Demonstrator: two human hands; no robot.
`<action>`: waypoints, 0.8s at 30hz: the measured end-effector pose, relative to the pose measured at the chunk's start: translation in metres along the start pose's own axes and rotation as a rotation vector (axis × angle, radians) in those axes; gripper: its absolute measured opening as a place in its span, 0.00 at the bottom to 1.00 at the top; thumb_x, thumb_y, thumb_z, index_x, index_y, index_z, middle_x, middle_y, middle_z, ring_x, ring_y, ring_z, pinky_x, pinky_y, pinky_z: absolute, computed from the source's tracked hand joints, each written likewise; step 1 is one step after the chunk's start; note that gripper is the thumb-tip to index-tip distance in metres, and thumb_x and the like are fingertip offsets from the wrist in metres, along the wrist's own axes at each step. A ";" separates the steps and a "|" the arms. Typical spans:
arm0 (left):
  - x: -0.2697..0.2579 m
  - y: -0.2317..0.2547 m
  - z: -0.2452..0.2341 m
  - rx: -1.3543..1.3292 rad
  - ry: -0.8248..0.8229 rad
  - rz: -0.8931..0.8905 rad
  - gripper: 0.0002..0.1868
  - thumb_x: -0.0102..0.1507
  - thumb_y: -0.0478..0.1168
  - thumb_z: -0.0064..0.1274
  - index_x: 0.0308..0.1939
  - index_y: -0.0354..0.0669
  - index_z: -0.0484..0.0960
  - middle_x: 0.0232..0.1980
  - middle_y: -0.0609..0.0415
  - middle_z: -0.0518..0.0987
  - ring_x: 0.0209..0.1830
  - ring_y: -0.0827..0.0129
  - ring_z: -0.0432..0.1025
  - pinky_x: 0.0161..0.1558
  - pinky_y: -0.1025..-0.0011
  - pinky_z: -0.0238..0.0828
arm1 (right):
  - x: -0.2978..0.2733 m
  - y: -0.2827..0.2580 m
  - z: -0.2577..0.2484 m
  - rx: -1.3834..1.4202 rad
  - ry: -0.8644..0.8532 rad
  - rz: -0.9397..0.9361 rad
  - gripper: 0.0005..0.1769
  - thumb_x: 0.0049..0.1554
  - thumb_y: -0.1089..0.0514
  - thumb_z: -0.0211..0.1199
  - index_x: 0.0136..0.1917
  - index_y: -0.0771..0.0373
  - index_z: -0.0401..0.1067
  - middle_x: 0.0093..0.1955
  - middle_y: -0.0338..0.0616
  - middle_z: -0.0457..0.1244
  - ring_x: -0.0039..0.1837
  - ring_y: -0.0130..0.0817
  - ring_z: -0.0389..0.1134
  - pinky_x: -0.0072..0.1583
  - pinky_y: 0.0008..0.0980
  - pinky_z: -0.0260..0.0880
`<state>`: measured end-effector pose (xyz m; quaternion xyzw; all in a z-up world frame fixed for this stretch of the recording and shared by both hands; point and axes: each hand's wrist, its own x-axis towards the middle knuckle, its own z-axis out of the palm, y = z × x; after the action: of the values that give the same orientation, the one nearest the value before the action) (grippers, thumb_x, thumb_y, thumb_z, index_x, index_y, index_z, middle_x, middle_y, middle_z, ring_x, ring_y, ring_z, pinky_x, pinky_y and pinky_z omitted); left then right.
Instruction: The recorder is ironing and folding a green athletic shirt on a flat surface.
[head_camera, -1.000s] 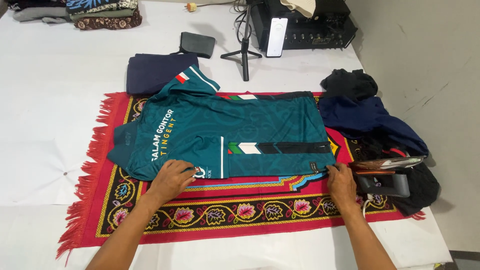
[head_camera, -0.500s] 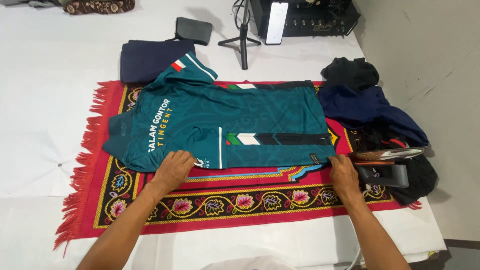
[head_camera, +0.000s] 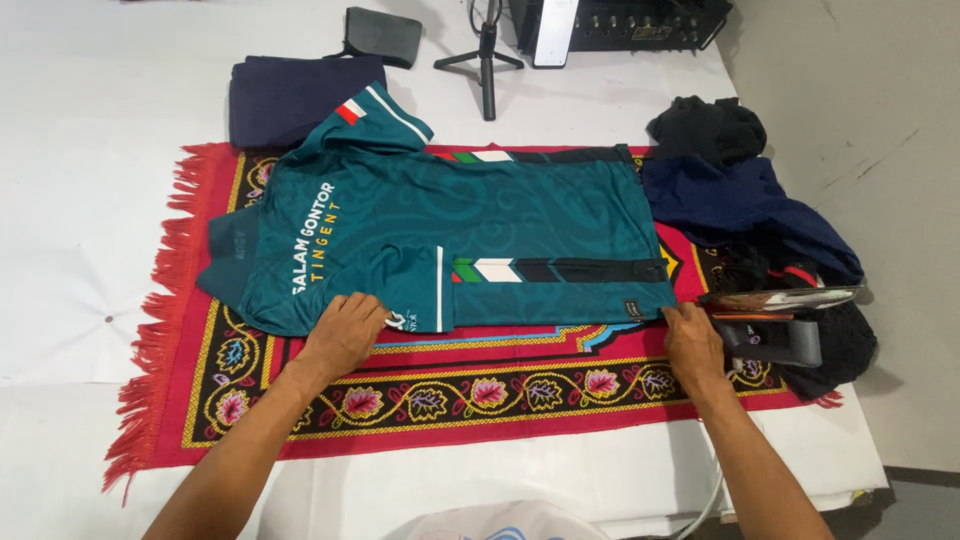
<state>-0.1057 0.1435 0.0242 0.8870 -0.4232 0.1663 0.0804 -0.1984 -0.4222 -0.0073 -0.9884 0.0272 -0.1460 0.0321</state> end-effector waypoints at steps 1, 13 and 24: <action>0.000 0.001 -0.001 -0.002 0.000 0.002 0.12 0.56 0.34 0.52 0.44 0.41 0.80 0.43 0.53 0.74 0.44 0.60 0.69 0.46 0.63 0.64 | -0.001 0.000 0.000 -0.001 -0.001 0.002 0.16 0.57 0.65 0.57 0.58 0.62 0.77 0.51 0.49 0.65 0.56 0.50 0.68 0.56 0.47 0.71; 0.058 -0.049 0.003 -0.210 0.157 -0.193 0.10 0.65 0.43 0.55 0.45 0.41 0.81 0.49 0.50 0.79 0.52 0.55 0.73 0.53 0.55 0.67 | 0.098 -0.056 -0.005 0.308 0.069 -0.141 0.18 0.59 0.61 0.59 0.63 0.66 0.74 0.61 0.55 0.66 0.63 0.56 0.66 0.63 0.48 0.67; 0.097 -0.181 0.064 -0.062 -0.007 -0.584 0.30 0.68 0.57 0.45 0.70 0.46 0.72 0.74 0.43 0.66 0.74 0.44 0.56 0.68 0.37 0.48 | 0.252 -0.047 0.090 0.217 -0.077 -0.075 0.29 0.65 0.46 0.51 0.76 0.57 0.62 0.79 0.53 0.53 0.78 0.62 0.51 0.73 0.60 0.53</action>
<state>0.1065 0.1685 -0.0007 0.9689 -0.1552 0.1203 0.1504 0.0702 -0.3863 -0.0174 -0.9843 -0.0270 -0.1113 0.1344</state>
